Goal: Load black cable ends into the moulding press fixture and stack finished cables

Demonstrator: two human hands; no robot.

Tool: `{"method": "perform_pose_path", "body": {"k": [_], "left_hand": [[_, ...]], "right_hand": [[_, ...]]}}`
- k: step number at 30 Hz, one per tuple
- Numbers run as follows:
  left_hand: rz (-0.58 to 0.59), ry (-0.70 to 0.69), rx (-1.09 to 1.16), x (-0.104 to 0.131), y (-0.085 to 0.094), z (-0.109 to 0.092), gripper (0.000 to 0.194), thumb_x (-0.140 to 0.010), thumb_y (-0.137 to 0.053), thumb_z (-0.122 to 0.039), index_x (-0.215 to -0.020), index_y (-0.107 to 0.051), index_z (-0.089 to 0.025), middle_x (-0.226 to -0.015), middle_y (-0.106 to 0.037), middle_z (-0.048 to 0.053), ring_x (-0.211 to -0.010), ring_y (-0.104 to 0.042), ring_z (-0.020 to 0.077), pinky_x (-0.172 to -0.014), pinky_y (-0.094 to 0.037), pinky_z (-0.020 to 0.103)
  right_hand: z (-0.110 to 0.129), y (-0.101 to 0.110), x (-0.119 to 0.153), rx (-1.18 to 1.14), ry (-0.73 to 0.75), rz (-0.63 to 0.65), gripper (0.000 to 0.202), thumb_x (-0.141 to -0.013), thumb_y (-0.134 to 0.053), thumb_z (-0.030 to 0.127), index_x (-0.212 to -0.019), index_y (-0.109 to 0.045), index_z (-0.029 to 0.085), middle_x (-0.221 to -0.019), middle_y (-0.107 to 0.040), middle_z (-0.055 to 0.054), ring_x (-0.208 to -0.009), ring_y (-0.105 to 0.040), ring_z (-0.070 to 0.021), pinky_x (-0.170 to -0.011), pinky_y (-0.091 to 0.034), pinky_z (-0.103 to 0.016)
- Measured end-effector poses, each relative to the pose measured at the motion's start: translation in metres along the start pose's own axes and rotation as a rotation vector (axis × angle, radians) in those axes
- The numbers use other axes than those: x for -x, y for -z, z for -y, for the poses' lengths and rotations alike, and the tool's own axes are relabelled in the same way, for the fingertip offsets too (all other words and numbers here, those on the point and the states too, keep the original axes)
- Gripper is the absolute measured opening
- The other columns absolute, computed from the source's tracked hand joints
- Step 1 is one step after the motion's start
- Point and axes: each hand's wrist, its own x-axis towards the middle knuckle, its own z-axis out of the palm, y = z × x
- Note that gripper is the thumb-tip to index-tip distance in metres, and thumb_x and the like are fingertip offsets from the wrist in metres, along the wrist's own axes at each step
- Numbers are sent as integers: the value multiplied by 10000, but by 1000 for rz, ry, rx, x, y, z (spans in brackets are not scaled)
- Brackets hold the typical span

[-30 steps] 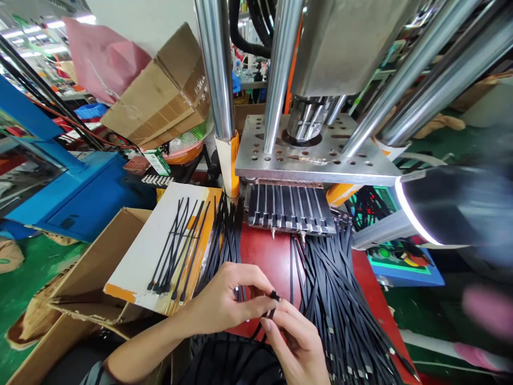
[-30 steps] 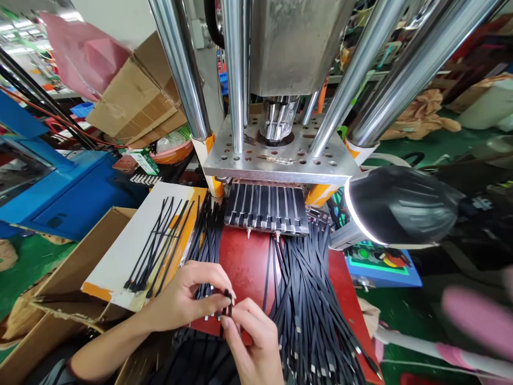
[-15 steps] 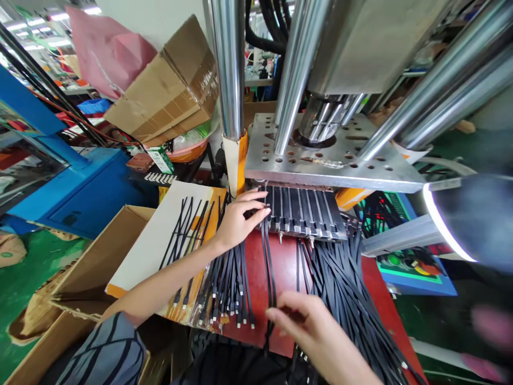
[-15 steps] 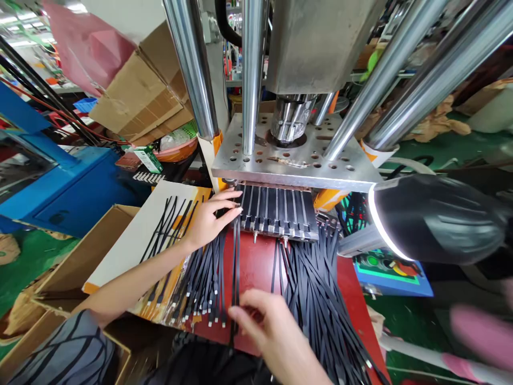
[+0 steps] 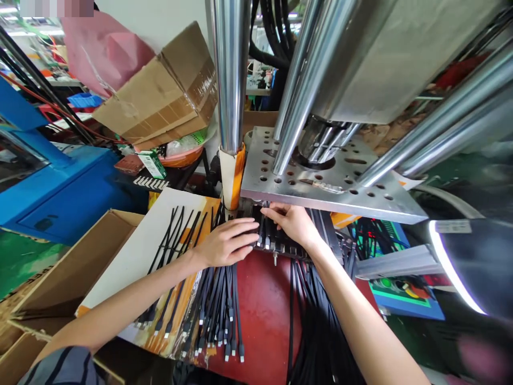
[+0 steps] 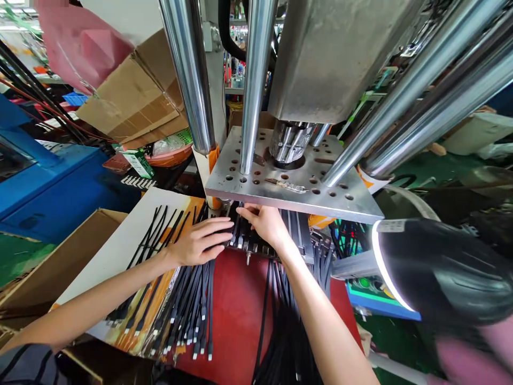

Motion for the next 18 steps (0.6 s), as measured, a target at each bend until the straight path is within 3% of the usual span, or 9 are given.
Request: {"method": "perform_pose_path", "body": {"k": [2, 6, 8, 11, 14, 18], "left_hand": [[64, -99, -79, 4, 5, 0, 351, -981, -587, -206, -1325, -632, -153, -1456, -612, 156, -1453, -481, 288, -1171, -482, 503], [137, -130, -176, -3, 7, 3, 392, -979, -586, -207, -1364, -614, -135, -1468, -611, 153, -1453, -486, 287, -1162, -490, 498], [176, -132, -196, -8, 7, 0, 383, -990, -574, -219, -1360, -617, -129, -1471, -609, 156, -1442, -500, 289, -1154, -494, 490], [215, -86, -243, -11, 6, -10, 349, -1016, -537, -229, -1336, -622, -118, -1477, -599, 170, -1425, -517, 294, -1128, -510, 493], [235, -23, -304, -11, 2, -21, 389, -1024, -545, -296, -1370, -588, -124, -1499, -568, 187, -1451, -477, 322, -1116, -511, 525], [208, 56, -321, -10, -6, -35, 498, -996, -604, -382, -1431, -543, -149, -1496, -549, 205, -1476, -430, 352, -1130, -496, 547]], "right_hand": [[-5, -3, -3, 12, 6, -18, 478, -878, -606, 646, -753, -648, 187, -647, -572, 3, -520, -473, -130, -504, -398, -258], [-9, -6, -7, 52, 11, -104, 371, -903, -612, 542, -841, -683, 183, -750, -666, -50, -578, -540, -158, -534, -440, -276], [-11, -6, -8, 61, -8, -133, 361, -915, -606, 522, -844, -684, 177, -708, -651, -46, -547, -537, -154, -527, -452, -282], [-14, -3, -7, 38, -45, -97, 421, -912, -602, 565, -807, -676, 165, -603, -591, -13, -434, -482, -125, -441, -427, -266], [-15, -2, -7, 0, -38, -50, 430, -895, -617, 583, -850, -677, 160, -695, -650, -33, -473, -521, -120, -415, -438, -240], [-11, -5, -7, 29, -42, -96, 325, -925, -618, 466, -880, -655, 146, -745, -678, -56, -495, -556, -133, -427, -464, -244]]}}
